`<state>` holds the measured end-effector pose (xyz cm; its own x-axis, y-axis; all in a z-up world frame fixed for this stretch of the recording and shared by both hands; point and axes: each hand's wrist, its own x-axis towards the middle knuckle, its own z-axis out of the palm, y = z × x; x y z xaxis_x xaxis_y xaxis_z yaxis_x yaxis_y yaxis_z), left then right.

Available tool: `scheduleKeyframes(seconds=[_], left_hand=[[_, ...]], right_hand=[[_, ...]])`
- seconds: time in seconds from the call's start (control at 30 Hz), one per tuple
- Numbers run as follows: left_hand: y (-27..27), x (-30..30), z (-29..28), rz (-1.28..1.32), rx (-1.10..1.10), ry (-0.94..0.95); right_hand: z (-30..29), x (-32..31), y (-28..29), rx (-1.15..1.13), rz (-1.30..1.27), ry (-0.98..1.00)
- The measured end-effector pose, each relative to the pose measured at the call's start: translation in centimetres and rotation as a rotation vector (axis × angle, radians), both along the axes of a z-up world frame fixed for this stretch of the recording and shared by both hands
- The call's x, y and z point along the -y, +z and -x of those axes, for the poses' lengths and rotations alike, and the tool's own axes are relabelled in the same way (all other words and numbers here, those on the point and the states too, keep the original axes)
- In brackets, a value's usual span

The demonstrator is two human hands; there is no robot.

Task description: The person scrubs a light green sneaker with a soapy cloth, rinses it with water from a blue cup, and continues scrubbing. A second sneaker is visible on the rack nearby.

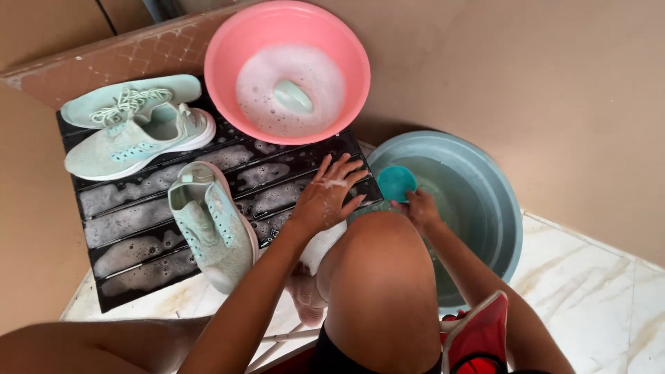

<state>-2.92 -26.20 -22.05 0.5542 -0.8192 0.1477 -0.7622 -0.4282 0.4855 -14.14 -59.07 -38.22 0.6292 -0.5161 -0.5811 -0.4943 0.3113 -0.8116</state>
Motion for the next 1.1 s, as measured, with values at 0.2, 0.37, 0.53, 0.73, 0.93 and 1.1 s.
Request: scheduleKeyframes(seconds=[0.2, 0.37, 0.53, 0.73, 0.93, 1.1], left_hand=[[0.1, -0.2, -0.9, 0.103, -0.238, 0.013], [1.3, 0.3, -0.2, 0.217, -0.400, 0.135], [3.3, -0.5, 0.7, 0.309, -0.450, 0.259], [4.5, -4.5, -0.3, 0.304, -0.380, 0.445], [2.9, -6.3, -0.6, 0.397, -0.333, 0.445], [2.7, -6.9, -0.7, 0.402, -0.384, 0.428]], right_hand=[[-1.8, 5.0, 6.9, 0.218, -0.096, 0.029], [-3.1, -0.8, 17.3, 0.185, -0.077, 0.127], [-7.0, -5.4, 17.7, 0.163, -0.067, 0.310], [-9.9, -10.8, 18.9, 0.168, -0.030, 0.454], [-11.0, -13.3, 18.9, 0.142, 0.059, 0.494], [-10.7, -14.6, 23.6, 0.016, 0.200, 0.613]])
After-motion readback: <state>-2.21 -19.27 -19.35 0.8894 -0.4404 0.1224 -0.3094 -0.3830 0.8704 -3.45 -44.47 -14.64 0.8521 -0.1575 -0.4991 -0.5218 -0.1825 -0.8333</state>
